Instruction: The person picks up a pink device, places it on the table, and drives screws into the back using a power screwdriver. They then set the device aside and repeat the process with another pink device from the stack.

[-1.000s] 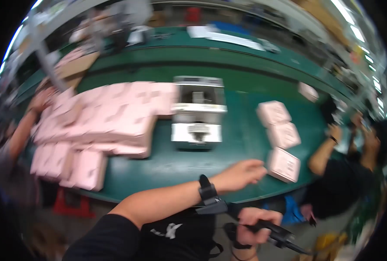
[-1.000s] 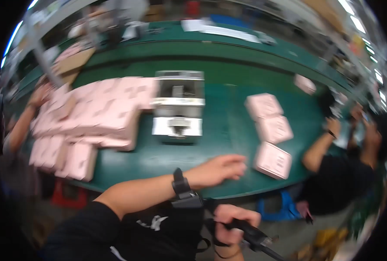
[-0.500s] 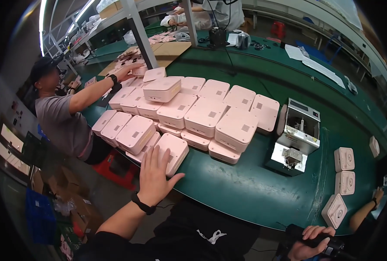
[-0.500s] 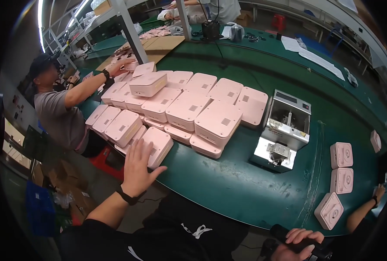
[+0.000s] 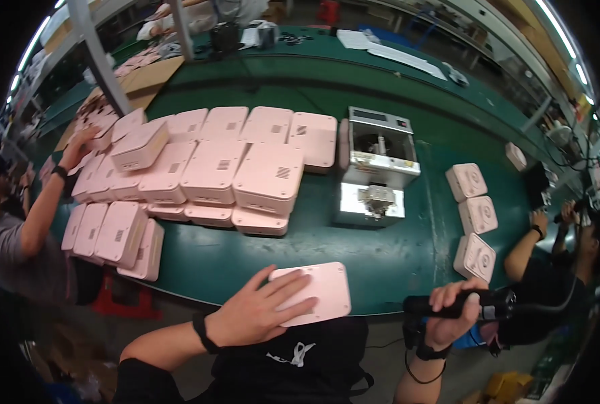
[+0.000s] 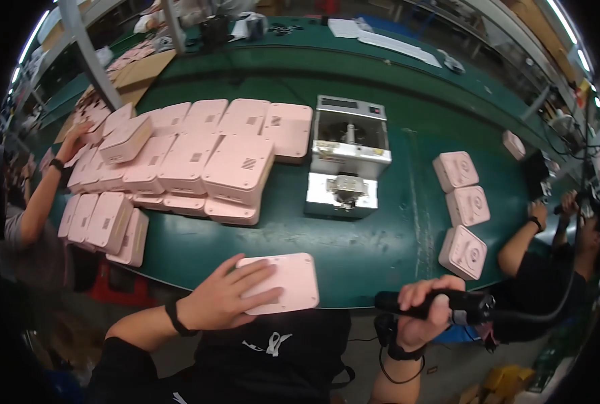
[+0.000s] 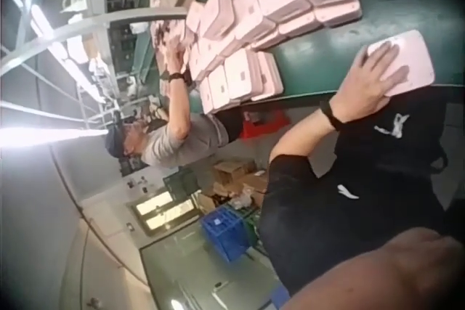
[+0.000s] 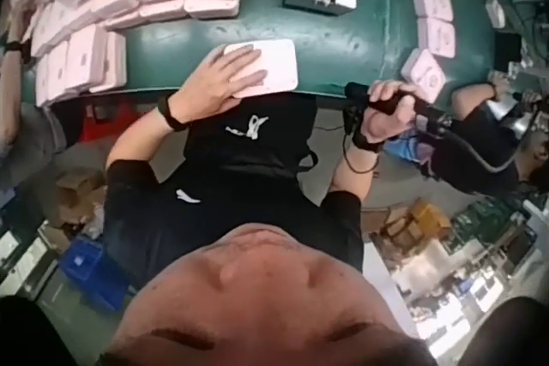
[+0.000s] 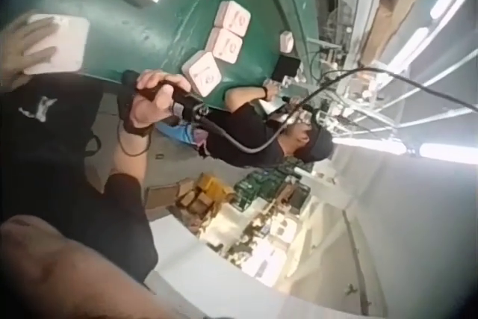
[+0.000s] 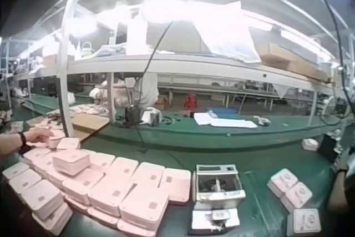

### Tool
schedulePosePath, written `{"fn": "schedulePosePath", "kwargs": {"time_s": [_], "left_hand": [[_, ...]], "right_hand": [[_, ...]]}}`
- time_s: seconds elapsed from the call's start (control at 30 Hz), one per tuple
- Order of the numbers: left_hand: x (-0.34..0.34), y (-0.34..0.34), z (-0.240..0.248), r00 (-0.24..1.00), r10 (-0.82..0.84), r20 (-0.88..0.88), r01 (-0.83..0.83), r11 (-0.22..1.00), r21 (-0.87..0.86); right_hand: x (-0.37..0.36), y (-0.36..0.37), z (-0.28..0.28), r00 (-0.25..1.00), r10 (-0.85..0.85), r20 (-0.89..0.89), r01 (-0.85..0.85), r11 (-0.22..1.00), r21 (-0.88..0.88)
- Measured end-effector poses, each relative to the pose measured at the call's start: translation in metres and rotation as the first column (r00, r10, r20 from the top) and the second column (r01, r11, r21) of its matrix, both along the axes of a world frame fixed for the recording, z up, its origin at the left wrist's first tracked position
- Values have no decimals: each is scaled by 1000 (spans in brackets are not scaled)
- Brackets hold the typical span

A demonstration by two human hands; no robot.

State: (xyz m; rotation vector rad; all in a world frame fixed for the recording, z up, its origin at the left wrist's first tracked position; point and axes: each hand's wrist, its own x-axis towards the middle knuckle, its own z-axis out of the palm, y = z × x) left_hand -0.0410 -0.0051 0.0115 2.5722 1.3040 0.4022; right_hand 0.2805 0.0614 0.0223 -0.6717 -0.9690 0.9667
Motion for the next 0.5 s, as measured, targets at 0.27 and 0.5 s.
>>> {"fn": "schedulePosePath", "kwargs": {"time_s": [0.27, 0.5], "left_hand": [[29, 90, -5, 961, -219, 167, 217, 976, 31], [18, 98, -14, 920, 2, 393, 96, 968, -232]], "right_hand": [[6, -1, 18, 990, 2, 144, 4, 999, -39], [-37, 64, 81, 988, 138, 70, -146, 980, 135]]}}
